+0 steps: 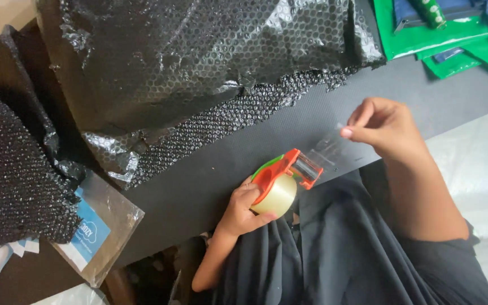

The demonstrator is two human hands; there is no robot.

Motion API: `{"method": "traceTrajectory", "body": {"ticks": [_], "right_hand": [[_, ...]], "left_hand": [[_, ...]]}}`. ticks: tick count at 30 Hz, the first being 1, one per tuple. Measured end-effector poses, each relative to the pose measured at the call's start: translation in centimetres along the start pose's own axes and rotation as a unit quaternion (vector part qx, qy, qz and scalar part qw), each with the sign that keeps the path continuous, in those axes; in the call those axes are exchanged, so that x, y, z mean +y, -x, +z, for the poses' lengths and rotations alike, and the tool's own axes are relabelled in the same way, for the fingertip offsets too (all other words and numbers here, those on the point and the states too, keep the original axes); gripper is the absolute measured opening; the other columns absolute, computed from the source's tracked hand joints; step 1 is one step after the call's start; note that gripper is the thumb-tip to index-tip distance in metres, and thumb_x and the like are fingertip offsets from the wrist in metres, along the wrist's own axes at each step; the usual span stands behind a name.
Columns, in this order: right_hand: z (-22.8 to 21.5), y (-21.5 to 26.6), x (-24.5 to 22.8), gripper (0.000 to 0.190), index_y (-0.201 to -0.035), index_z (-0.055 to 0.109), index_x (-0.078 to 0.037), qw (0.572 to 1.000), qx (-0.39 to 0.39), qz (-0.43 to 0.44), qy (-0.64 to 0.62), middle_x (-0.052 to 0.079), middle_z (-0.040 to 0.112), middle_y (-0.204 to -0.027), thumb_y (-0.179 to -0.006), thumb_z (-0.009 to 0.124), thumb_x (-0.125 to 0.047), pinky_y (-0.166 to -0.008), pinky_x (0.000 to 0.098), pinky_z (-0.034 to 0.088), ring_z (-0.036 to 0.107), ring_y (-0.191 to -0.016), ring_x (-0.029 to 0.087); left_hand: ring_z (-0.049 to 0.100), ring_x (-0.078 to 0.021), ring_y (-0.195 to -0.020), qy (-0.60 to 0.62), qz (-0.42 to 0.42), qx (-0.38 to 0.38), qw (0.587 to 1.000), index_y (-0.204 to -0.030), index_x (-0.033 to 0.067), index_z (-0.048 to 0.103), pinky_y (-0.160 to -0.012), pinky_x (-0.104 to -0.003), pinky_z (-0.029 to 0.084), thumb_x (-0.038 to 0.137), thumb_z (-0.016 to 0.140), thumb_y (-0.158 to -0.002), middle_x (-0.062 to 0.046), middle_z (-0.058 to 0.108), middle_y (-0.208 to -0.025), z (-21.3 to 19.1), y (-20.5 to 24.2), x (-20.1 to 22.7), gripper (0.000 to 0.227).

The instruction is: The person wraps a rectangular object in black bubble wrap and secures it with clear packing tape using a handheld dispenser. They smooth the wrap, apply tape strips, and fold the edges to seal the package.

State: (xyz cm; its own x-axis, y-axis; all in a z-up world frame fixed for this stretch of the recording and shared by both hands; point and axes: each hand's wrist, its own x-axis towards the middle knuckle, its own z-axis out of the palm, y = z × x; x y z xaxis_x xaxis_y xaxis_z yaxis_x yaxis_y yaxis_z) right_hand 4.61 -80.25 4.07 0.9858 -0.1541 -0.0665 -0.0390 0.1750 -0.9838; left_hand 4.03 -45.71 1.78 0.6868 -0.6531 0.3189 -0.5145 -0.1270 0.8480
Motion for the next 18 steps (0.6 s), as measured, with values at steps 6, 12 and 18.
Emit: {"method": "traceTrajectory", "body": {"ticks": [6,12,18], "right_hand": [[0.1,-2.2,4.8,0.033,-0.068,0.055,0.0,1.0,0.013,0.018,-0.012,0.014,0.063,-0.067,-0.074,0.087,0.008,-0.053,0.0246,0.05,0.06,-0.058,0.013],[1.5,-2.6,6.3,0.037,-0.068,0.056,0.001,0.999,0.023,0.049,0.003,0.013,0.064,-0.066,-0.071,0.093,0.004,-0.05,0.0214,0.047,0.058,-0.056,0.012],[3.5,-1.2,8.2,0.035,-0.069,0.059,0.002,0.994,0.014,0.09,0.059,0.013,0.068,-0.064,-0.068,0.094,-0.002,-0.046,0.0218,0.044,0.058,-0.052,0.013]], "left_hand": [[0.064,-0.0359,-0.065,0.073,0.035,0.045,0.996,-0.072,0.0032,0.062,-0.099,-0.062,0.048,0.037,0.087,-0.081,-0.011,0.063,-0.074,1.7,3.5,-4.9,0.043],[0.064,-0.033,-0.066,0.084,0.036,0.037,0.995,-0.073,0.0034,0.065,-0.1,-0.066,0.047,0.035,0.087,-0.081,-0.011,0.064,-0.076,1.5,3.1,-4.3,0.04],[0.061,-0.0348,-0.07,0.044,0.056,0.036,0.997,-0.076,0.0025,0.059,-0.101,-0.068,0.043,0.04,0.081,-0.089,-0.013,0.061,-0.08,1.7,2.8,-3.4,0.045]]}}
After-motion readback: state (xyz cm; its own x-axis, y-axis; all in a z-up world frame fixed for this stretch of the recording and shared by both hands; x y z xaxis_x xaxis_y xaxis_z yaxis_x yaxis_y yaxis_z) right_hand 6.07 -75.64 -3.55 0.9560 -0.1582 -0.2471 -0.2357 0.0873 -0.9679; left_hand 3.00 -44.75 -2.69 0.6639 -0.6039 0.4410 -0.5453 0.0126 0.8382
